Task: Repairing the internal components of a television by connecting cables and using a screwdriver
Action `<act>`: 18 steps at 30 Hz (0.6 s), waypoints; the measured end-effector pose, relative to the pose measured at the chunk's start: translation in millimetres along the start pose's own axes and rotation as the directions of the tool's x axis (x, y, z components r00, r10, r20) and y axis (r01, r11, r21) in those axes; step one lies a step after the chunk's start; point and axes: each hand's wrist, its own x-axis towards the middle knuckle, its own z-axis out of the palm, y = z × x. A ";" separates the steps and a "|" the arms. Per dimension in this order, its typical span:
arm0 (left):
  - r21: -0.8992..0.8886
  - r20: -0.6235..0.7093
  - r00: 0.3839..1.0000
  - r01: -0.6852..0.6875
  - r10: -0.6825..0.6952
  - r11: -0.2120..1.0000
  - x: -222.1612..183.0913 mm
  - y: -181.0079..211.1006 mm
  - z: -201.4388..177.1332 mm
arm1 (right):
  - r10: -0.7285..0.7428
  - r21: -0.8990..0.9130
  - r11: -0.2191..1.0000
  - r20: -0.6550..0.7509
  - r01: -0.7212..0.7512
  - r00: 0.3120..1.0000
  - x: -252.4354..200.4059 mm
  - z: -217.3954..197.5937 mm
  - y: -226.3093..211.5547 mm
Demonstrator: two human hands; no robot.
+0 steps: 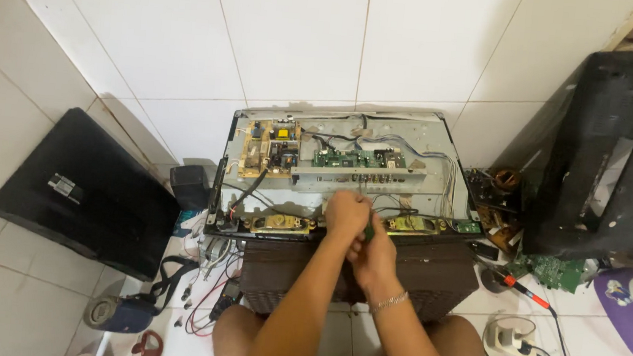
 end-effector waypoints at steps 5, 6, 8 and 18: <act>-0.122 0.009 1.000 0.012 -0.011 0.992 12.6 -17.6 15.6 | -0.101 -0.045 0.994 -0.031 0.100 0.994 28.0 -21.7 28.3; -0.166 0.020 1.000 0.015 -0.012 0.986 12.8 -16.8 12.3 | -0.067 0.013 0.998 -0.051 0.068 0.996 39.2 -24.1 32.6; -0.182 0.042 0.999 0.029 -0.022 0.983 10.1 -13.5 10.3 | 0.001 0.096 0.995 -0.029 0.002 1.000 33.9 -17.3 28.2; -0.153 0.023 0.997 0.081 -0.079 0.985 21.3 -15.5 19.3 | -0.051 0.062 0.997 -0.049 0.054 0.997 16.1 -7.9 6.4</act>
